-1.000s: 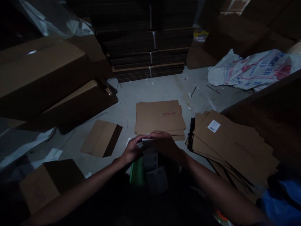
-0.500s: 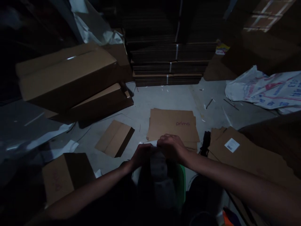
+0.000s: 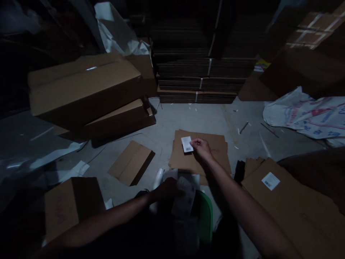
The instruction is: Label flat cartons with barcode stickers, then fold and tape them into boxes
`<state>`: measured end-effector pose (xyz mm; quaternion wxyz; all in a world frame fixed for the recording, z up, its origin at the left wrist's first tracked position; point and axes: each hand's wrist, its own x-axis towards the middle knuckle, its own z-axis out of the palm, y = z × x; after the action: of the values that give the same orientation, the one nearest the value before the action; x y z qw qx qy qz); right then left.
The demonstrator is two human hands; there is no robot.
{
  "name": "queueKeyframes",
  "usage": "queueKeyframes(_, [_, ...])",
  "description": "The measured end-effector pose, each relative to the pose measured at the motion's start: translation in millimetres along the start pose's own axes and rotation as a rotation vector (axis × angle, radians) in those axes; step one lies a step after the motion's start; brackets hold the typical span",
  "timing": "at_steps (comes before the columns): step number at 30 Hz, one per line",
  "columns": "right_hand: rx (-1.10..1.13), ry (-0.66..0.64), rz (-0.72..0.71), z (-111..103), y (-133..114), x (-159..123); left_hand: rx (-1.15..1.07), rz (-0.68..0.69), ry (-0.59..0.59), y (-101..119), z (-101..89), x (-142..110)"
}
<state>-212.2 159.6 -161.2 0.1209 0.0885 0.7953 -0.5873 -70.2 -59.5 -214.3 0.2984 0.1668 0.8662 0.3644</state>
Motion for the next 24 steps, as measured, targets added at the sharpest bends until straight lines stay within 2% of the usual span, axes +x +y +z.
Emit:
queueKeyframes(2, [0.063,0.149,0.100,22,24,14,0.002,0.006,-0.012,-1,4.6,-4])
queueKeyframes(5, [0.074,0.227,0.160,48,52,26,-0.015,0.010,-0.039,0,3.2,-9])
queueKeyframes(9, [0.060,0.277,0.178,57,68,38,-0.071,-0.037,-0.071,5,-5.0,-16])
queueKeyframes(13, [-0.043,0.284,0.184,54,74,47,-0.138,-0.041,-0.038,8,-9.2,-24])
queueKeyframes(16, [-0.170,0.287,0.199,55,75,50,-0.094,-0.010,-0.012,7,-8.0,-28])
queueKeyframes(20, [-0.366,0.291,0.214,63,66,47,-0.027,-0.020,0.034,3,-3.9,-29])
queueKeyframes(24, [-0.553,0.260,0.170,66,53,42,-0.025,-0.018,0.043,-3,-2.3,-30])
